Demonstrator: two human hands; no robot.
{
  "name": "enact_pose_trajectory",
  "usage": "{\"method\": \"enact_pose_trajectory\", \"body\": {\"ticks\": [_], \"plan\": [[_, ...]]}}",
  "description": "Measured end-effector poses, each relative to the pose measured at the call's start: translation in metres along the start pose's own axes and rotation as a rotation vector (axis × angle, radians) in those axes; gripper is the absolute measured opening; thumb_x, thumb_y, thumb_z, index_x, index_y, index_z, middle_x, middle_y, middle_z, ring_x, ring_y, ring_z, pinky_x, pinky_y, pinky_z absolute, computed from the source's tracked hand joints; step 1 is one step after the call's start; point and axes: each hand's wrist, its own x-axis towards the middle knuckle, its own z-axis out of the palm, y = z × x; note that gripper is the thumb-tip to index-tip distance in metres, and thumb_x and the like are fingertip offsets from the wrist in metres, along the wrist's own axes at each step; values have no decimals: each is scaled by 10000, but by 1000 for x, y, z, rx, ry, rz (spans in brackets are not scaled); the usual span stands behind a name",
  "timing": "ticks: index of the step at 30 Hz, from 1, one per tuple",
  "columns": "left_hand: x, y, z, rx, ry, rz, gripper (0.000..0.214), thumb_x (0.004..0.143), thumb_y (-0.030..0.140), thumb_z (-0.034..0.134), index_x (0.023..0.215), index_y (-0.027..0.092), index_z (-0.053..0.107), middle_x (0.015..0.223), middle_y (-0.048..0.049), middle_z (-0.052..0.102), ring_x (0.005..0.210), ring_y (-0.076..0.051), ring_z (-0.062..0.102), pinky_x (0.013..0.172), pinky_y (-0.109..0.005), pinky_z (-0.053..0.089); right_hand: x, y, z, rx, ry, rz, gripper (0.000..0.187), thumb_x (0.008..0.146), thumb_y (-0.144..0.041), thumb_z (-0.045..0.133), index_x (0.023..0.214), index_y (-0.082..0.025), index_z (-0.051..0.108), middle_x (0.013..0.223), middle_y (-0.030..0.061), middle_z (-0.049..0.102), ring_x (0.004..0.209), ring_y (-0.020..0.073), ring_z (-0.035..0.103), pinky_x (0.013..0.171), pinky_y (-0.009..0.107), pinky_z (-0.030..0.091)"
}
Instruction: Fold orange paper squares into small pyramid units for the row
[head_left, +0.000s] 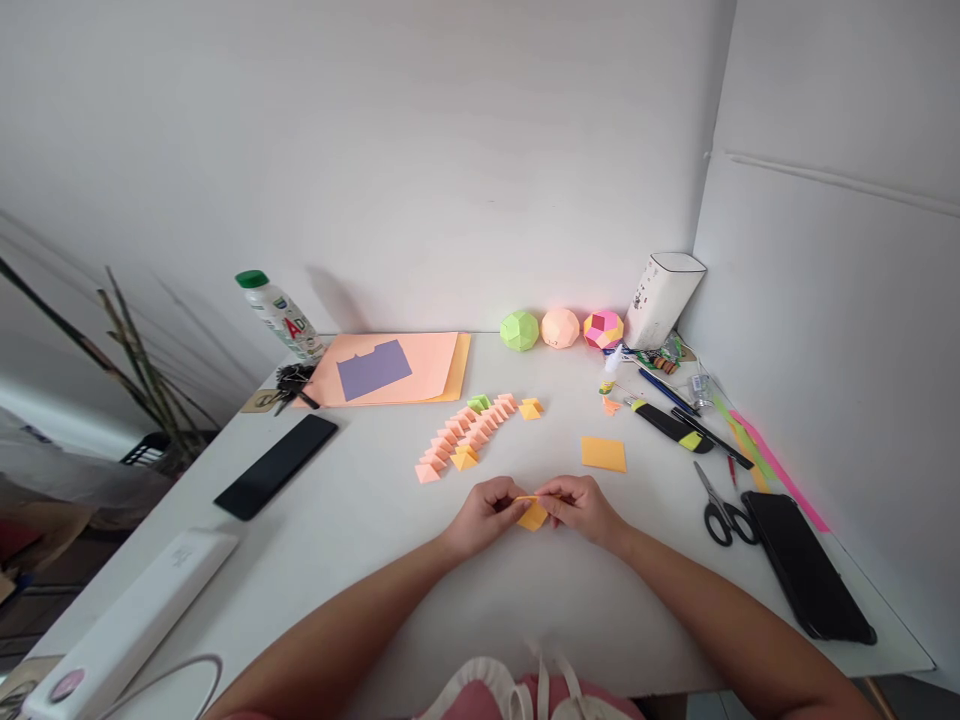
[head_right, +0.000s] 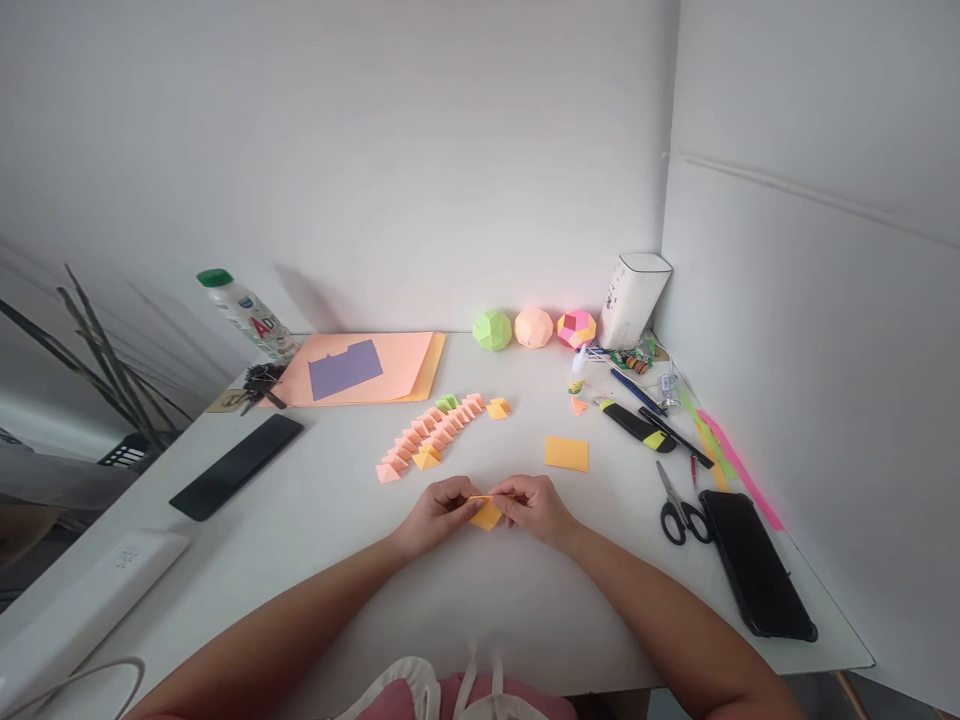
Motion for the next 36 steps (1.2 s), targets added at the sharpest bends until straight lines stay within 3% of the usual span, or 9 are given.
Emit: {"method": "enact_pose_trajectory", "body": {"ticks": [20, 26, 36], "plan": [[-2, 1, -3, 16, -18, 58, 315, 846, 381, 509, 682, 141, 628, 628, -10, 525, 576, -113, 477, 547, -233, 392, 0, 0, 0, 7, -26, 26, 234, 796, -395, 606, 821, -176, 684, 680, 14, 640, 512, 119, 563, 510, 246, 466], [0, 5, 3, 81, 18, 147, 236, 832, 346, 526, 744, 152, 628, 752, -51, 560, 642, -135, 513, 580, -250, 424, 1, 4, 3, 14, -35, 26, 256, 791, -415, 610, 835, -170, 672, 688, 18, 648, 515, 116, 562, 517, 245, 471], [-1, 4, 4, 108, 77, 146, 162, 804, 242, 522, 683, 165, 598, 710, -36, 563, 637, -141, 521, 583, -259, 436, 1, 3, 3, -32, -12, 36, 252, 802, -421, 590, 772, -172, 620, 604, 2, 622, 486, 117, 536, 477, 234, 429]]}}
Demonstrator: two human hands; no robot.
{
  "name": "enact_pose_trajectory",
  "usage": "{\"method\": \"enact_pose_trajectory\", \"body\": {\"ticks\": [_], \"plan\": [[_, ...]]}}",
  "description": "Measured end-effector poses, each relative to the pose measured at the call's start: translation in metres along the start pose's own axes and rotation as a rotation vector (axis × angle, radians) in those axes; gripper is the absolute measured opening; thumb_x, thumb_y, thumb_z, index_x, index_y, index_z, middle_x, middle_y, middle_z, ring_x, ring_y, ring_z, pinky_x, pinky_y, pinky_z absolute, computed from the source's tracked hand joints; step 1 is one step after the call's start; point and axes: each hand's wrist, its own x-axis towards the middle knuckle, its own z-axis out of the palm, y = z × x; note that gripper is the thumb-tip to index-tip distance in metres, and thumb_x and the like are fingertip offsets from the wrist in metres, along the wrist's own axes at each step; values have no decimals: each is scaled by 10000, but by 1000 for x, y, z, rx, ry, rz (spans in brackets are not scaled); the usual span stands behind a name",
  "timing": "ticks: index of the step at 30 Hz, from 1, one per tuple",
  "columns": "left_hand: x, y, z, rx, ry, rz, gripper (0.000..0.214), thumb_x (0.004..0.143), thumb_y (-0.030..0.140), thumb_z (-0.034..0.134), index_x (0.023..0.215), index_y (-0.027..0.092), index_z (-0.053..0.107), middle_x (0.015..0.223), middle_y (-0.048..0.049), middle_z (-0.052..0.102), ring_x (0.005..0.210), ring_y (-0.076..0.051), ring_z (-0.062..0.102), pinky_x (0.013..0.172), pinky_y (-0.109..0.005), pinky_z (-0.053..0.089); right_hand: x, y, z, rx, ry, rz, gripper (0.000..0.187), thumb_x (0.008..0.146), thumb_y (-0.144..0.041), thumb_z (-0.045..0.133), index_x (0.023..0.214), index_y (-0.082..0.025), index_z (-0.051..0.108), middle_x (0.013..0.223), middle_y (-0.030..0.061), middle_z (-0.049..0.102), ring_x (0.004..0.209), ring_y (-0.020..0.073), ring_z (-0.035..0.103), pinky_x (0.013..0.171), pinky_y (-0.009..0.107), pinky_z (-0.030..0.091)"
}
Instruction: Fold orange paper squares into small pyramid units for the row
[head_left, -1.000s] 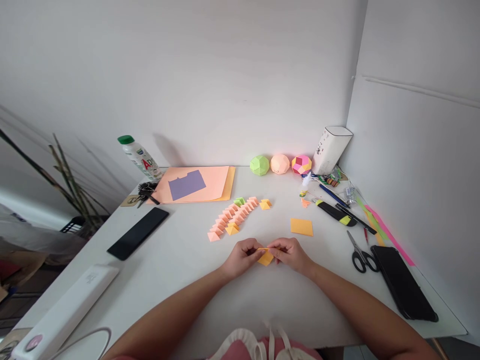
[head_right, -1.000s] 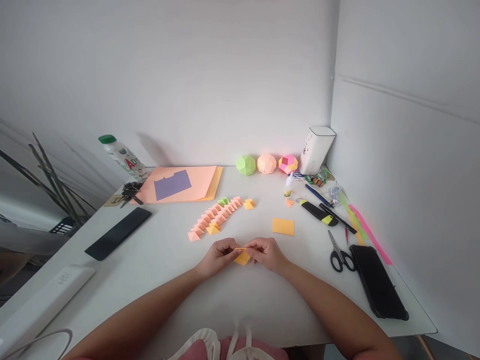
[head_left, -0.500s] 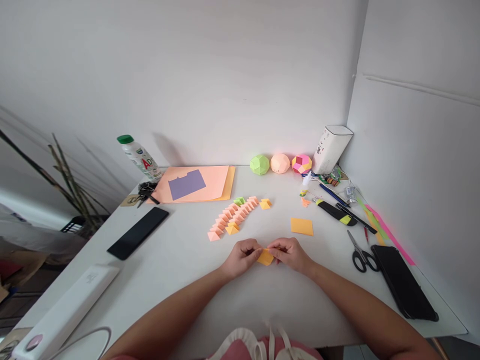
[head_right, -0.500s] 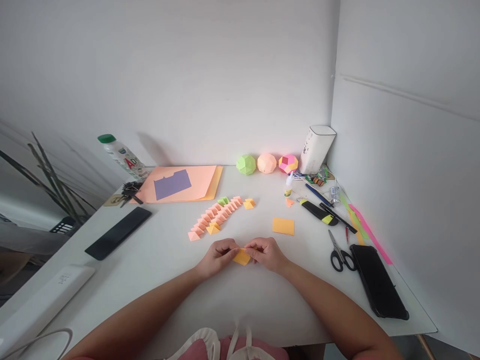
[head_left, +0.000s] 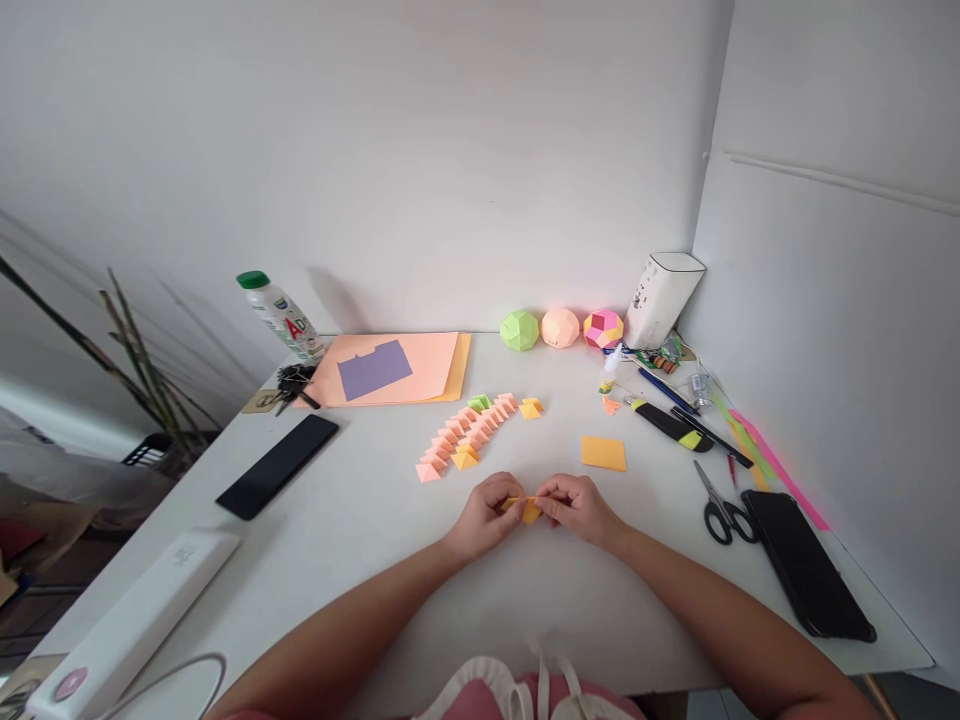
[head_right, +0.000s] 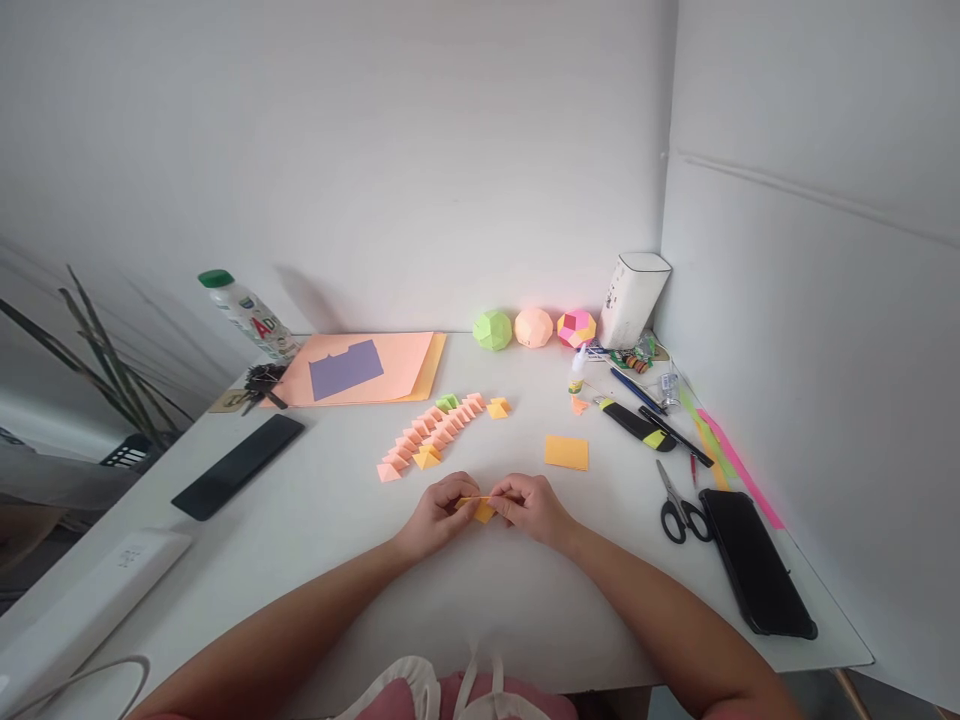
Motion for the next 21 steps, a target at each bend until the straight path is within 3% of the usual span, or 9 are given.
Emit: {"method": "enact_pose_trajectory", "body": {"ticks": [4, 12, 21], "plan": [[2, 2, 1, 11, -1, 9, 138, 789, 235, 542, 694, 167, 615, 722, -46, 582, 699, -163, 552, 649, -286, 462, 1, 1, 2, -24, -6, -20, 238, 811, -403, 576, 769, -173, 619, 599, 5, 609, 496, 118, 523, 465, 226, 411], [-1, 2, -1, -93, 70, -65, 163, 776, 216, 517, 627, 165, 557, 694, -24, 543, 635, -140, 523, 599, -264, 444, -1, -3, 0, 17, 14, -7, 190, 804, -341, 575, 725, -170, 599, 630, 10, 618, 515, 120, 544, 498, 233, 438], [1, 0, 3, 6, -36, 27, 185, 807, 255, 532, 693, 160, 642, 722, -52, 574, 658, -147, 539, 595, -261, 448, 0, -5, 4, -80, 32, -98, 102, 776, -234, 536, 697, -176, 565, 579, -37, 503, 480, 88, 425, 453, 208, 340]]}}
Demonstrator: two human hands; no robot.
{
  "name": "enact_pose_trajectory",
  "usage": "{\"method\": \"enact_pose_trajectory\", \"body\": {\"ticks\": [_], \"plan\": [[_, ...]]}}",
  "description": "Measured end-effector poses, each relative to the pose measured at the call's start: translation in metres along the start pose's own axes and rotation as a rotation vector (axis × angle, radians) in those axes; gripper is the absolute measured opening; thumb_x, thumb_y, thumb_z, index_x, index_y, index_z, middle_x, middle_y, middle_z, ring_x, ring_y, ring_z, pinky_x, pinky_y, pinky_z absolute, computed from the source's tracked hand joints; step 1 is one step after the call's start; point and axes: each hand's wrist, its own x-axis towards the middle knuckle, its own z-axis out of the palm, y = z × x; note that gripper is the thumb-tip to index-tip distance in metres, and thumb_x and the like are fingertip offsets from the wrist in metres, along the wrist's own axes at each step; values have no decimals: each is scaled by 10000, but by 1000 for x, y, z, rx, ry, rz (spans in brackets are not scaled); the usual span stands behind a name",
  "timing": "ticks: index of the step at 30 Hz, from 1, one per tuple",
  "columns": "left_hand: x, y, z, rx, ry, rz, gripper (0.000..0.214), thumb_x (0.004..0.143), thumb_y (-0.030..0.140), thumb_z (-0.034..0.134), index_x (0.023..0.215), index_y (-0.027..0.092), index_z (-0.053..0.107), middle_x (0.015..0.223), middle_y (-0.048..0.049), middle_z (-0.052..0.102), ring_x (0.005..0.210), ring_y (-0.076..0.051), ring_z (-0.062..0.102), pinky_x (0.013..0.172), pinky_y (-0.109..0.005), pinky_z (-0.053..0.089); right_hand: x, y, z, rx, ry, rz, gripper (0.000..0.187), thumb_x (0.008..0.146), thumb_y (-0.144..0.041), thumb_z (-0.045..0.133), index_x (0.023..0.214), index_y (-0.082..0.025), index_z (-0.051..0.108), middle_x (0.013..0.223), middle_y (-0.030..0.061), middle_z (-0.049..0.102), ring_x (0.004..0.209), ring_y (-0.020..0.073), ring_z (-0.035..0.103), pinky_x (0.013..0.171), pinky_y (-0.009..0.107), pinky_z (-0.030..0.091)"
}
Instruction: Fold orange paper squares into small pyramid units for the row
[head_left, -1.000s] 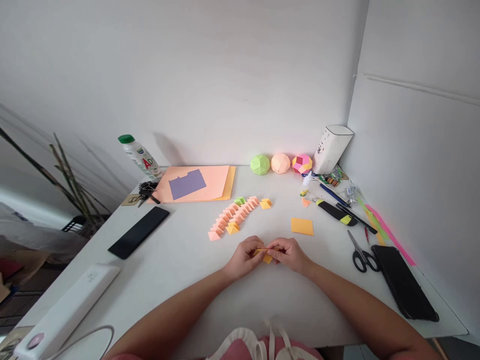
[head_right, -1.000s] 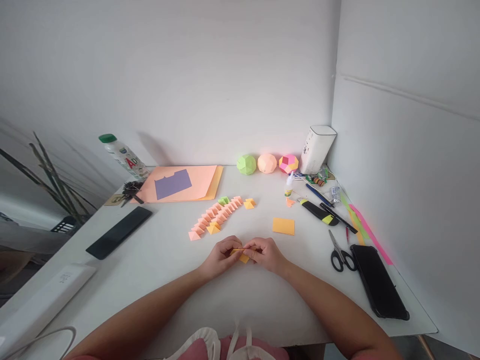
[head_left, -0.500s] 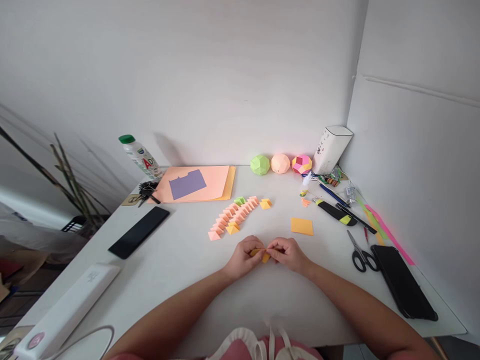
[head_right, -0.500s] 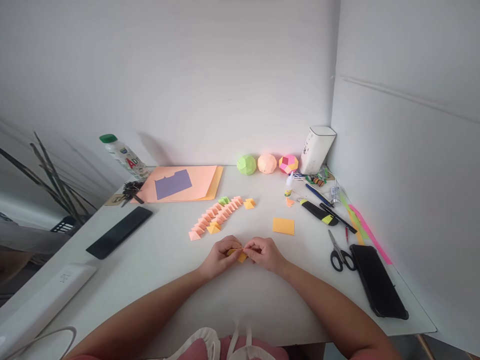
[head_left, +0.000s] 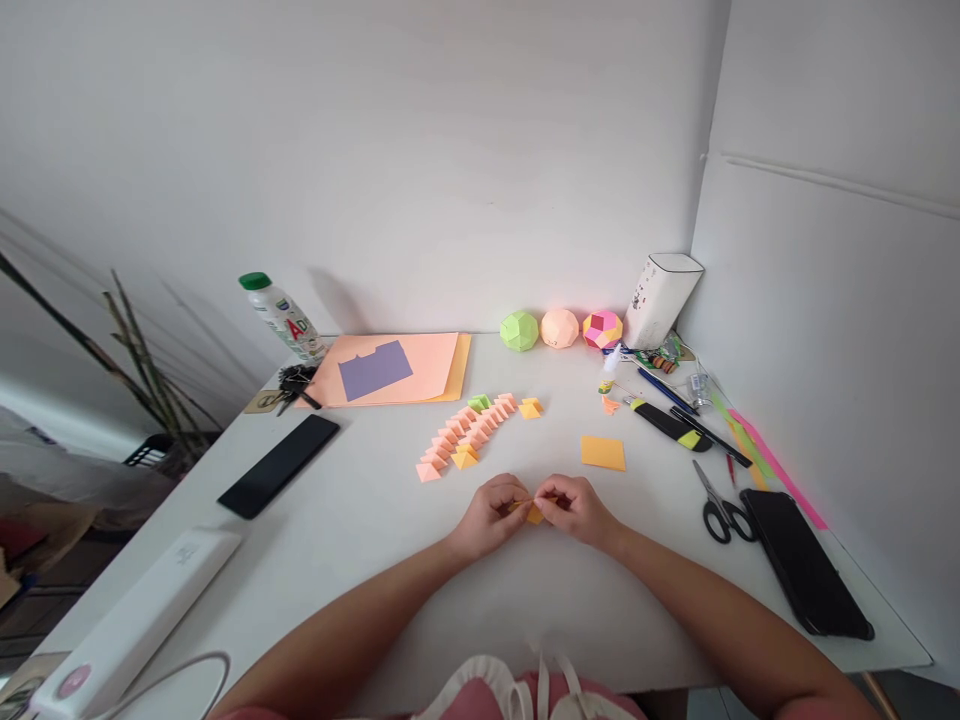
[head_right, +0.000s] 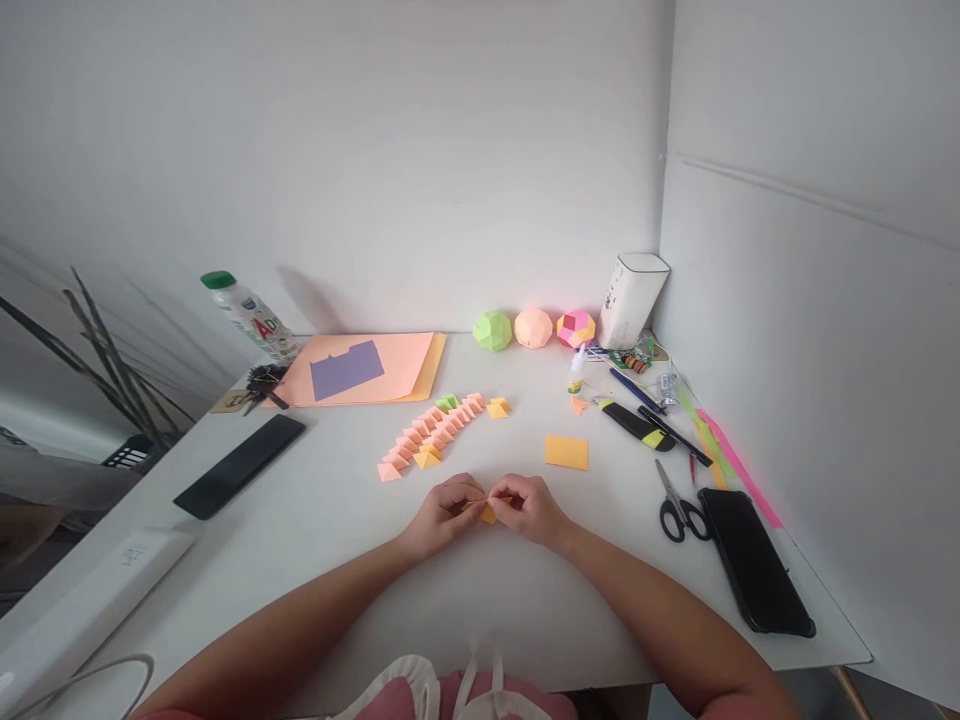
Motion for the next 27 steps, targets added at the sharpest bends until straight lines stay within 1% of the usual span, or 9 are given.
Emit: {"method": "enact_pose_trajectory", "body": {"ticks": [4, 6, 11, 15, 17, 20, 23, 27], "plan": [[-1, 0, 0, -3, 7, 17, 177, 797, 239, 542, 685, 161, 654, 726, -55, 575, 659, -151, 544, 597, -265, 448, 0, -1, 1, -1, 21, -4, 77, 711, -166, 535, 636, -178, 525, 541, -52, 450, 456, 79, 373, 428, 203, 300], [-2, 0, -1, -23, 22, -5, 170, 791, 236, 547, 672, 162, 645, 725, -50, 570, 652, -148, 542, 596, -265, 444, 0, -1, 0, 3, 46, 13, 82, 693, -152, 534, 619, -180, 512, 526, -53, 450, 452, 82, 385, 429, 205, 307], [-1, -2, -4, -119, 78, -95, 202, 781, 270, 558, 617, 156, 590, 702, -34, 555, 623, -136, 514, 585, -259, 423, -1, 1, -6, 124, 88, 115, 69, 717, -169, 515, 652, -186, 497, 561, -28, 557, 468, 104, 488, 451, 214, 385], [0, -3, -6, -142, 101, -120, 254, 800, 331, 538, 620, 156, 575, 689, -23, 542, 621, -131, 501, 583, -252, 419, 1, 0, -9, 238, 118, 156, 90, 764, -225, 501, 687, -193, 468, 626, -13, 594, 477, 103, 513, 429, 201, 385], [0, -3, -6, -142, 94, -129, 259, 804, 341, 539, 630, 155, 588, 682, -20, 540, 621, -130, 501, 582, -249, 417, 1, -2, -9, 240, 91, 143, 86, 794, -267, 506, 752, -194, 489, 654, -9, 602, 496, 107, 524, 438, 203, 390], [0, -3, -6, -143, 61, -141, 241, 803, 333, 551, 657, 155, 620, 684, -18, 546, 616, -128, 498, 580, -246, 412, 0, -3, -6, 141, 14, 91, 142, 810, -325, 536, 799, -185, 555, 651, -8, 597, 531, 116, 529, 493, 224, 417], [0, -1, -5, -160, 42, -161, 221, 792, 316, 558, 657, 154, 624, 689, -18, 550, 628, -132, 502, 586, -246, 414, 0, -4, -6, 77, -20, 72, 218, 823, -369, 531, 755, -176, 605, 672, 5, 615, 541, 119, 531, 529, 241, 437], [0, 0, -5, -179, 56, -171, 184, 760, 252, 556, 609, 149, 572, 664, -4, 530, 625, -127, 492, 586, -241, 405, -1, -3, -8, 109, -13, 91, 227, 817, -358, 534, 722, -170, 619, 661, 14, 630, 534, 122, 542, 534, 244, 454]]}}
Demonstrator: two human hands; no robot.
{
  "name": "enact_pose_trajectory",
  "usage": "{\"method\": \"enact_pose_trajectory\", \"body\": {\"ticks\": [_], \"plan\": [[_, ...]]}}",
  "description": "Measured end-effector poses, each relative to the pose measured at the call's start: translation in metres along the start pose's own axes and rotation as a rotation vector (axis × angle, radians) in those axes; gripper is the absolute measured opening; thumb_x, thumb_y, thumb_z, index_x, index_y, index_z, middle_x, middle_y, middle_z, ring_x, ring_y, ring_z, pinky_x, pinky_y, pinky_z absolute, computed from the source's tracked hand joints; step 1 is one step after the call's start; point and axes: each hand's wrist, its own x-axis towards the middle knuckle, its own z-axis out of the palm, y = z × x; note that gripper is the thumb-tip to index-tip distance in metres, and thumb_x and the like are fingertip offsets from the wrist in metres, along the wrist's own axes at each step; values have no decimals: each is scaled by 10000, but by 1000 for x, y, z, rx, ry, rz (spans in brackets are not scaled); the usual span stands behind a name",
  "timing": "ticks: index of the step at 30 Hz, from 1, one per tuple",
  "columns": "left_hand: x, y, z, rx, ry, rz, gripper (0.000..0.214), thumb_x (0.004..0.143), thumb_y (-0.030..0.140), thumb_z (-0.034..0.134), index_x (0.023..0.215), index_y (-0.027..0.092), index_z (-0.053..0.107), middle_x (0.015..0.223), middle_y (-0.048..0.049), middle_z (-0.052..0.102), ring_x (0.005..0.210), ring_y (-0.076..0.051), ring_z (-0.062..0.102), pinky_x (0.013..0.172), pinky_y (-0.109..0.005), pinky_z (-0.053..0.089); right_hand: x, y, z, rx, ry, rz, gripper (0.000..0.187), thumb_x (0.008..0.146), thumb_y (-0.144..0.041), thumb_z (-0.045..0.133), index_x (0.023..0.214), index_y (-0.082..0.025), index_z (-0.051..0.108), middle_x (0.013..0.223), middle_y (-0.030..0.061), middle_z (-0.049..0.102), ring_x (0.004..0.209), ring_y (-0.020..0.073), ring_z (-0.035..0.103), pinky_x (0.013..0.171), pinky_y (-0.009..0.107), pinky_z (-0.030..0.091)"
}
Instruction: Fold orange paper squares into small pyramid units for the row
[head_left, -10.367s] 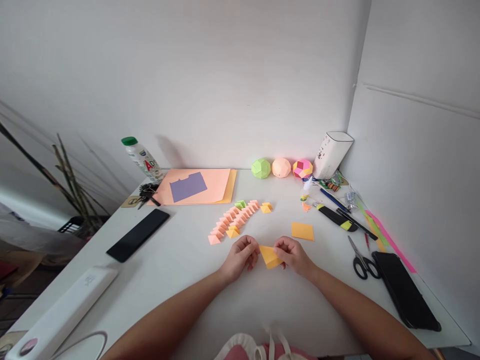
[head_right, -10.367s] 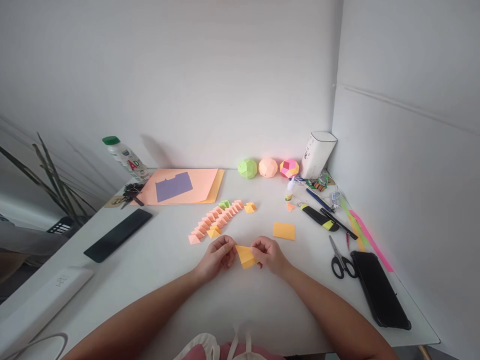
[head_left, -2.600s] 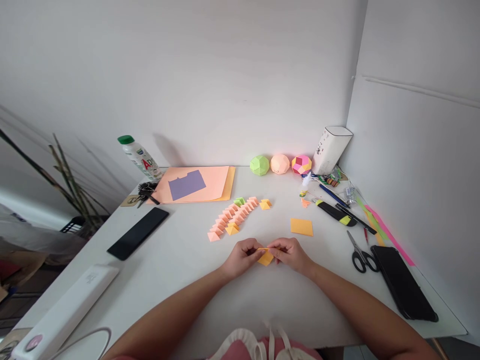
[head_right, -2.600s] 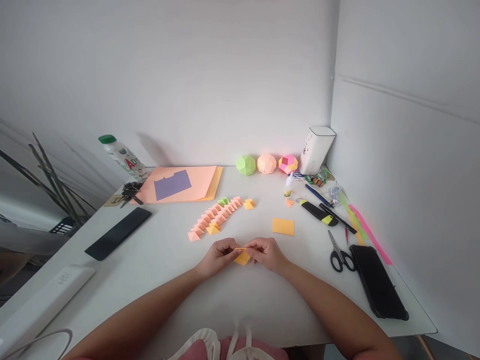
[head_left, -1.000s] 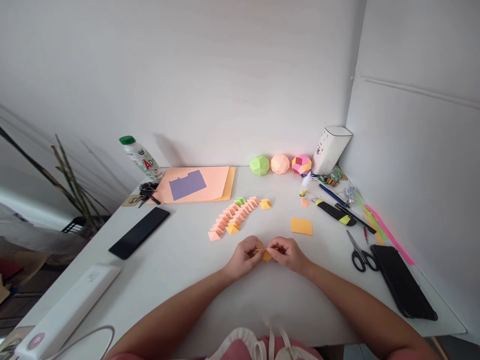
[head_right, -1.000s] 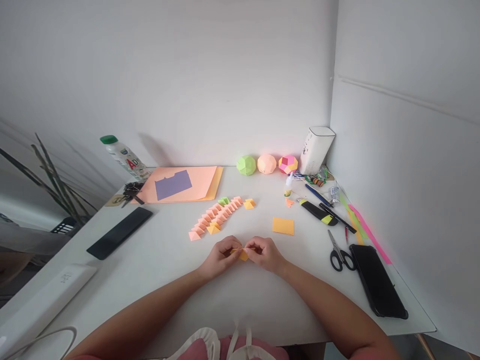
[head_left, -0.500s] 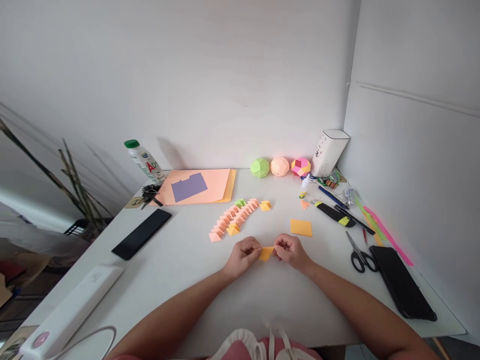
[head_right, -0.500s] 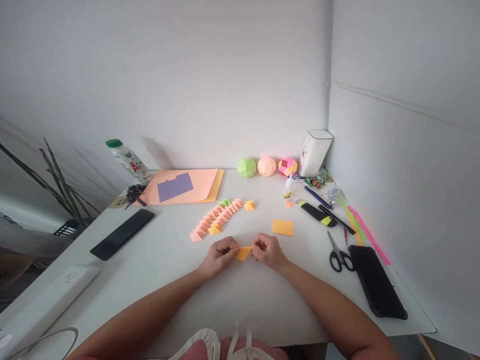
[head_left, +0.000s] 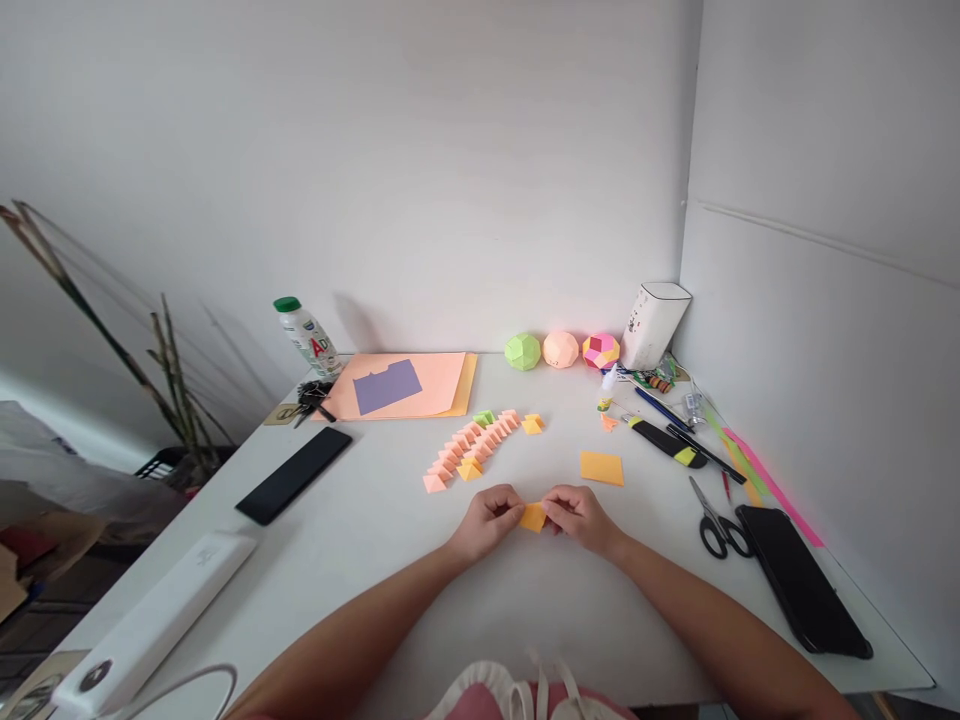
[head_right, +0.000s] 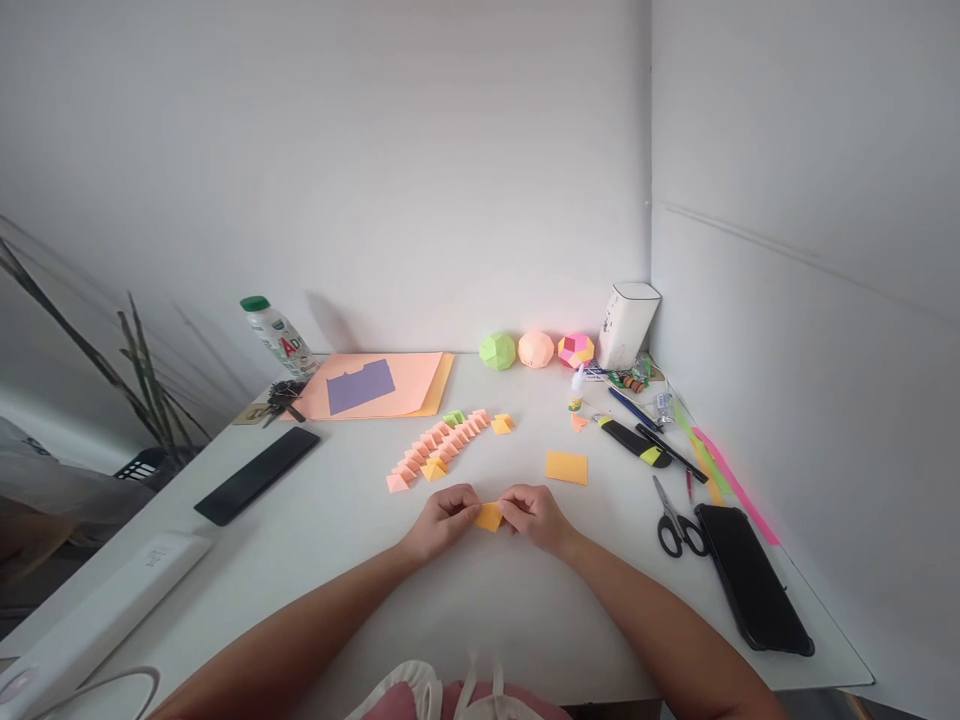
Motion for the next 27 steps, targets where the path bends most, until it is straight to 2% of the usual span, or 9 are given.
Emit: {"method": "enact_pose_trajectory", "body": {"ticks": [5, 11, 17, 21, 27], "plan": [[1, 2, 0, -41, 33, -18, 167, 705, 191, 528, 551, 158, 469, 610, 23, 459, 571, -105, 433, 540, -224, 357, 0, 0, -1, 33, 17, -1, 200, 799, -309, 537, 679, -164, 604, 633, 14, 621, 536, 126, 549, 519, 242, 457], [1, 0, -1, -99, 50, -43, 176, 690, 200, 517, 545, 165, 423, 577, 39, 408, 532, -91, 391, 506, -213, 323, 0, 0, -2, 48, 18, 24, 209, 806, -325, 526, 672, -170, 568, 633, 11, 625, 529, 124, 539, 515, 240, 439], [2, -5, -3, -139, 65, -54, 227, 774, 324, 536, 625, 155, 509, 607, 15, 497, 582, -116, 468, 560, -236, 392, 0, -1, -4, 35, 19, 47, 251, 827, -393, 516, 701, -176, 522, 701, 26, 635, 540, 118, 538, 488, 225, 400], [3, -5, -3, -139, 65, -60, 268, 773, 389, 572, 663, 145, 593, 662, -9, 567, 623, -135, 508, 599, -257, 422, 0, -1, -2, -6, 28, 42, 275, 772, -413, 594, 659, -188, 485, 598, -18, 574, 521, 122, 522, 498, 235, 399], [2, -7, 0, -158, 54, -110, 277, 797, 390, 537, 729, 137, 628, 625, -14, 582, 568, -127, 504, 547, -253, 416, 0, -3, -3, -20, 32, 69, 278, 800, -414, 559, 656, -193, 468, 567, -29, 545, 532, 126, 525, 484, 225, 373]]}}
